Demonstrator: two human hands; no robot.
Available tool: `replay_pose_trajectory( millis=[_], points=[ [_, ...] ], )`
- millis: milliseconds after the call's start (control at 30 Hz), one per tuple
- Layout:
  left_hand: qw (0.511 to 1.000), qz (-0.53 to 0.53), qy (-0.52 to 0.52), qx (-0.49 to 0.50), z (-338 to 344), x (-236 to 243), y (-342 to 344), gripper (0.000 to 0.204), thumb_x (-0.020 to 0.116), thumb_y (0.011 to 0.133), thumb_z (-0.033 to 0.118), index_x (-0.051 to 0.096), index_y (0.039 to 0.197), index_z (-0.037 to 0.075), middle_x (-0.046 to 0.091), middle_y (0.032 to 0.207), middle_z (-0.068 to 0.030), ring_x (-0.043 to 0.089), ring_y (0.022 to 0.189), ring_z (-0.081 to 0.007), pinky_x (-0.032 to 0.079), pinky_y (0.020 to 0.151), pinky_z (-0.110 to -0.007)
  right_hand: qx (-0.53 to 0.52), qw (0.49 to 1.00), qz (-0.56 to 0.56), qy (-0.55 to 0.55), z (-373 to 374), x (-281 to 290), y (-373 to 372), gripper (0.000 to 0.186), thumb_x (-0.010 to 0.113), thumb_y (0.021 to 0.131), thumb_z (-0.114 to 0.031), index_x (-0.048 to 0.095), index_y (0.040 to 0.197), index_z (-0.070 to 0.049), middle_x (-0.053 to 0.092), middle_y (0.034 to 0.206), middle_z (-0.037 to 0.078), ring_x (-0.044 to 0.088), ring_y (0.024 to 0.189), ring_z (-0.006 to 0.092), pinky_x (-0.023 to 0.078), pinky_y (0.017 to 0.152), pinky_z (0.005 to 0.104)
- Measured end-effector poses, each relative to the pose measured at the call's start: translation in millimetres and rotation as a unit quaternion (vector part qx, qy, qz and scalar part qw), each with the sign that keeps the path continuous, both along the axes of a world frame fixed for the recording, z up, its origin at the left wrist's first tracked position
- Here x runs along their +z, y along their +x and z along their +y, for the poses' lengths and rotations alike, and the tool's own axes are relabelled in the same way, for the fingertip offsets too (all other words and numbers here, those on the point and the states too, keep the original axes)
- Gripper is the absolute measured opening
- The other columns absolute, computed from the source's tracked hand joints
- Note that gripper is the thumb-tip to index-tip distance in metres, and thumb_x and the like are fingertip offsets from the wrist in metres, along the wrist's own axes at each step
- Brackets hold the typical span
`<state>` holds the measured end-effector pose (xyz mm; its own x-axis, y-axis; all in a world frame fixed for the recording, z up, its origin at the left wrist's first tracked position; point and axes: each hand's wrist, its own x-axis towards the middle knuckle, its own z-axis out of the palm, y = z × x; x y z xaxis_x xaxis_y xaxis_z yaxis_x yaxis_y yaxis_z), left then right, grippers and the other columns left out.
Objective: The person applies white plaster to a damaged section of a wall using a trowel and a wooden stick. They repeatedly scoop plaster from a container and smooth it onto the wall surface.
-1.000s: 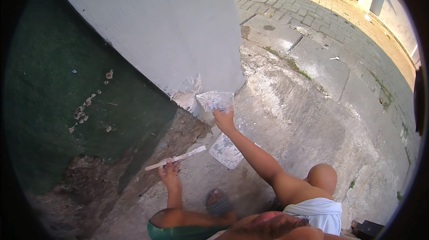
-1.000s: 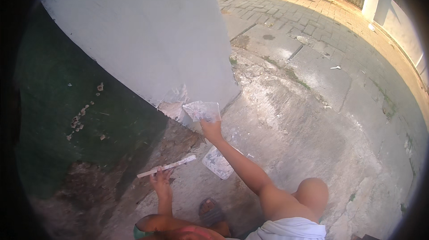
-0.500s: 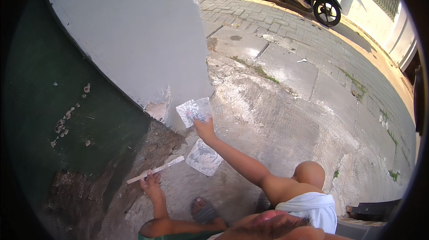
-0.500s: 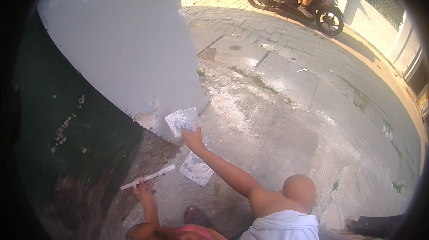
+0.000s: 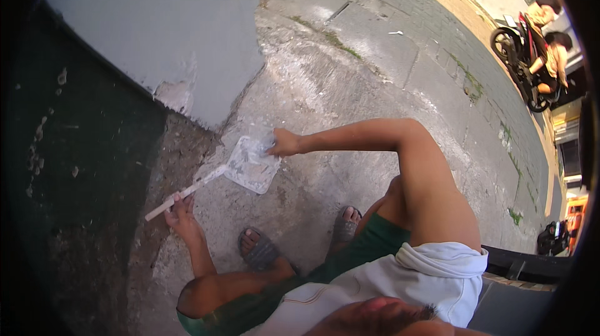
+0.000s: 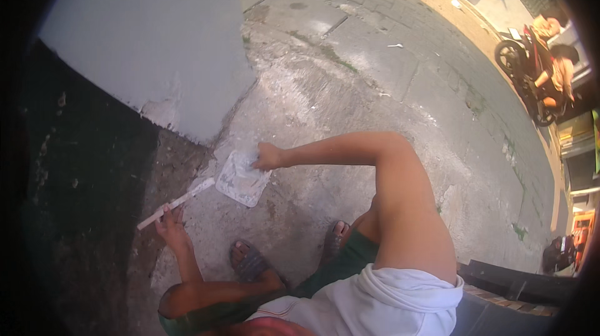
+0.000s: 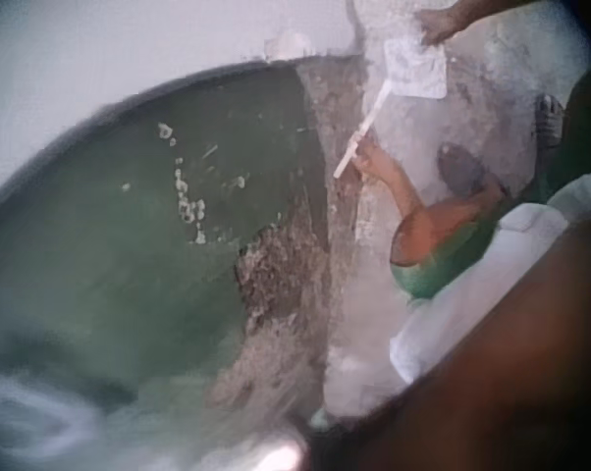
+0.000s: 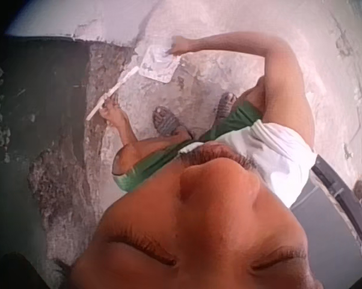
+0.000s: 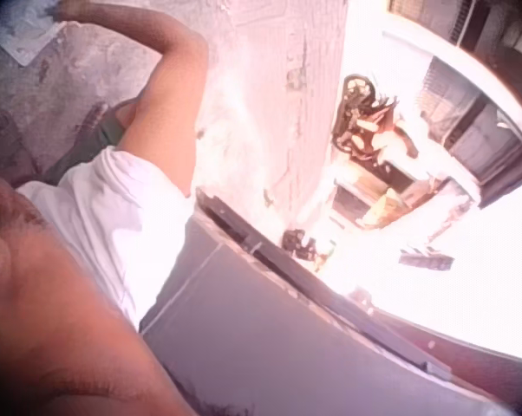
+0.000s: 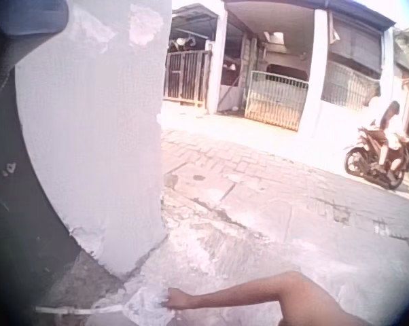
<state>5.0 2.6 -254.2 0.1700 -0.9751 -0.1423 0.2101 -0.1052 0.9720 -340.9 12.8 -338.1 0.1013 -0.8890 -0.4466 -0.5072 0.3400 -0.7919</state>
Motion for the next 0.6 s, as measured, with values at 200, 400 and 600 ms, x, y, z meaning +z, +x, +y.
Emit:
replay_pose_trajectory(
  millis=[200, 400, 600],
  points=[
    [0.999, -0.007, -0.032, -0.036, 13, -8, 13, 0.025, 0.062, 0.093, 0.014, 0.052, 0.11, -0.001, 0.062, 0.103, -0.0146, 0.065, 0.094, -0.0259, 0.054, 0.089, -0.041, -0.089, 0.993, -0.051, -0.066, 6, -29, -33, 0.033, 0.072, 0.082, -0.026, 0.069, 0.097, 0.003, 0.069, 0.079, 0.009, 0.06, 0.067, 0.0133, 0.048, 0.064, 0.0302],
    [0.998, -0.034, 0.012, -0.047, 32, -17, 10, 0.025, 0.062, 0.093, 0.012, 0.052, 0.109, -0.003, 0.063, 0.103, -0.017, 0.066, 0.093, -0.0262, 0.055, 0.088, -0.041, -0.052, 0.993, 0.03, -0.106, 5, -46, -49, 0.034, 0.071, 0.083, -0.023, 0.067, 0.1, 0.006, 0.068, 0.079, 0.015, 0.062, 0.068, 0.0171, 0.048, 0.065, 0.0329],
    [0.996, -0.029, 0.01, -0.088, 36, -34, -4, 0.026, 0.061, 0.093, 0.013, 0.051, 0.108, -0.006, 0.063, 0.103, -0.0204, 0.066, 0.095, -0.0282, 0.057, 0.086, -0.041, -0.032, 0.995, 0.056, -0.081, 5, -62, -48, 0.029, 0.07, 0.081, -0.017, 0.067, 0.098, 0.006, 0.067, 0.078, 0.016, 0.062, 0.068, 0.0193, 0.049, 0.065, 0.0335]
  ],
)
